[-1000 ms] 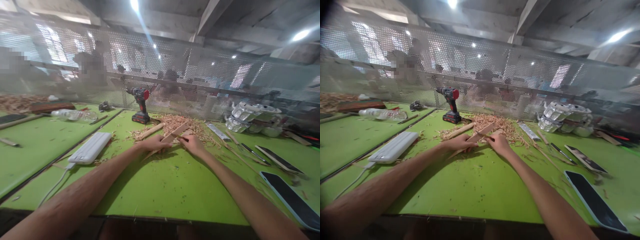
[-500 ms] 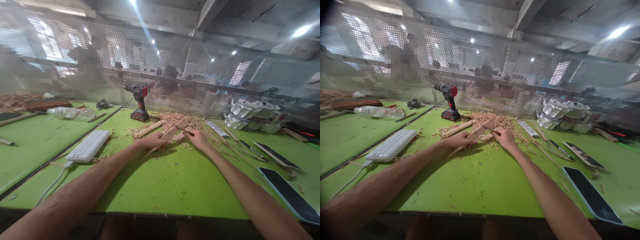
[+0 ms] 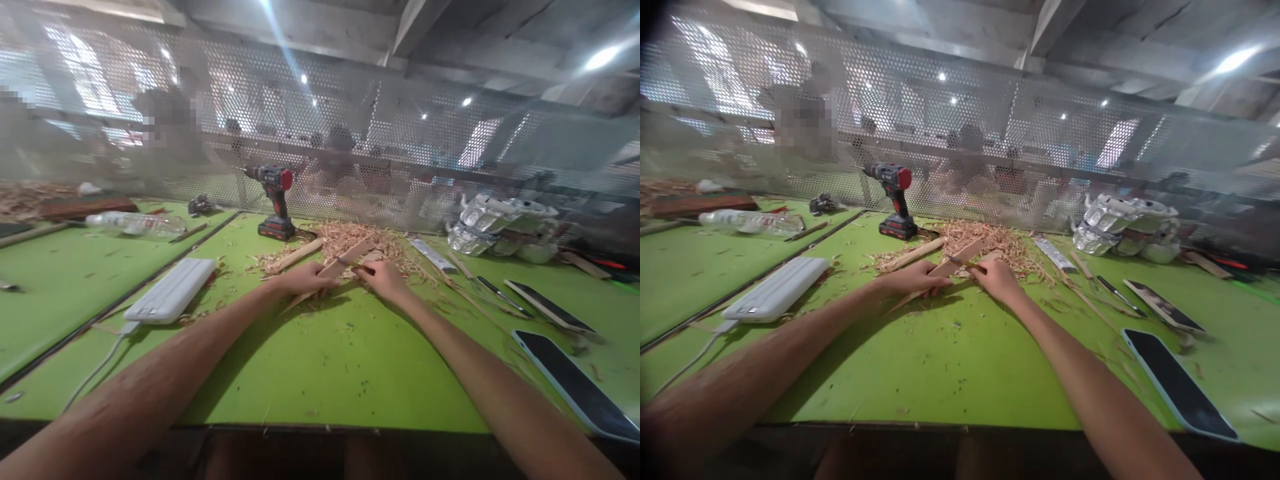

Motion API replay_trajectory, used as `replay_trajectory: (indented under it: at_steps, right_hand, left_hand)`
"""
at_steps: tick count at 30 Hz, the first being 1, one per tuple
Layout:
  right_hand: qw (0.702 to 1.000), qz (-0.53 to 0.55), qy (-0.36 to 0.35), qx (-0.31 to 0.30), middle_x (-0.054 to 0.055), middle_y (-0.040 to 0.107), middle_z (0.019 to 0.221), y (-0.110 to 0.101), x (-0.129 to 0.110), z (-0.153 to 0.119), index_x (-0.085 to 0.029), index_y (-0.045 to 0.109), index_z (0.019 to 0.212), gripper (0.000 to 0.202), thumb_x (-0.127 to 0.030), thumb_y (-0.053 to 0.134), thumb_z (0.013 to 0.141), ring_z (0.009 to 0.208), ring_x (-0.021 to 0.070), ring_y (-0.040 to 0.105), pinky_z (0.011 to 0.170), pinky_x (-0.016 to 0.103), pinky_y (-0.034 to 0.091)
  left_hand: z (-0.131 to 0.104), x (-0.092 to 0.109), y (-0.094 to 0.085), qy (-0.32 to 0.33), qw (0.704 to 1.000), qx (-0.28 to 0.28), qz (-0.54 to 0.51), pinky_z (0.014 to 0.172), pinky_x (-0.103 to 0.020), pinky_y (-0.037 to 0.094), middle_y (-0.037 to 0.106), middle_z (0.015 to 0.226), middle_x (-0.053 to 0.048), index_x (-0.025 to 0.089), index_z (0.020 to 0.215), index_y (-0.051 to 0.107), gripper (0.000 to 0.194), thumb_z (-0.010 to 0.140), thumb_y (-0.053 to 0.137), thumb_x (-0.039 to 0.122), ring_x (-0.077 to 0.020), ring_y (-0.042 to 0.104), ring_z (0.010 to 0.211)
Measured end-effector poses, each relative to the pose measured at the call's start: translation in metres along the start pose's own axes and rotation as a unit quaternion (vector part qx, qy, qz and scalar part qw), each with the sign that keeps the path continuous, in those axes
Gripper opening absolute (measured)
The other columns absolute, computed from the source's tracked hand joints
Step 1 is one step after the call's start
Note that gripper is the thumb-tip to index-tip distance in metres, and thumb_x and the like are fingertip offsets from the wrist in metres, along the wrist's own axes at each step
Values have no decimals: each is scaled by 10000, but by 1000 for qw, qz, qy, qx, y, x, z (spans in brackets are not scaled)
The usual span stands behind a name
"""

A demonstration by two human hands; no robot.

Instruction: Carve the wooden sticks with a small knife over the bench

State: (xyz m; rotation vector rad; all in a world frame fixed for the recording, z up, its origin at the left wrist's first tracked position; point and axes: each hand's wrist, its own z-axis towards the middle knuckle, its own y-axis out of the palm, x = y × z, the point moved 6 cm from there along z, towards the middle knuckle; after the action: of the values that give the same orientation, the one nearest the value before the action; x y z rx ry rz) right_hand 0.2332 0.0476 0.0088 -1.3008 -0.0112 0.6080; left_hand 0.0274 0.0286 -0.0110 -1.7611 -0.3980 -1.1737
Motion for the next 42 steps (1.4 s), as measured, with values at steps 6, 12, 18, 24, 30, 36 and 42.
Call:
replay_trajectory:
  at_steps: [6,12,18,24,30,36,42]
  right_hand:
    - [999,-17,24,29,72,692,681,-8,19,2,-205,833,907,403,-492,584,1042,563,178,565,533,282,333]
    - [999,-2,29,40,75,699,681,-11,35,5,-214,840,929,460,-570,568,1033,556,190,564,540,297,349]
    - [991,0,78,105,79,647,585,-26,60,6,-203,783,741,605,-688,532,1001,532,212,551,519,319,341]
    - [1000,6,7,21,72,718,706,-2,14,2,-201,810,844,455,-536,572,1039,601,191,602,567,289,370]
    - [998,-32,32,35,85,721,716,-8,21,3,-191,831,901,334,-393,603,1039,605,203,609,572,301,363]
    - [996,-23,53,64,98,709,671,-16,36,4,-202,823,848,457,-527,565,1039,562,206,582,539,312,359]
    - [999,-31,-11,6,87,709,693,4,2,1,-206,802,859,474,-522,520,1069,581,197,600,543,301,367]
  left_hand:
    - [2,-2,0,-6,1000,-2,5,622,-312,488,678,686,-51,189,761,643,465,850,715,639,-172,626,602]
    - [2,-4,0,1,1000,0,24,616,-299,485,684,693,-39,191,765,638,482,859,686,661,-175,631,616]
    - [1,-3,1,-8,1000,-1,26,621,-297,491,686,694,-33,199,781,637,491,840,694,683,-177,639,623]
    - [0,1,0,-6,1000,-1,29,618,-298,479,685,689,-48,192,738,626,515,844,689,691,-169,622,609]
    - [1,0,-2,0,999,9,51,619,-297,457,700,710,-52,184,757,658,552,836,667,730,-181,625,628]
    - [0,2,-4,-12,998,20,65,623,-295,450,705,721,-50,189,754,647,532,827,677,716,-189,637,648]
    - [-1,1,0,-13,999,11,32,618,-312,464,677,697,-55,198,733,620,492,838,687,674,-178,614,617]
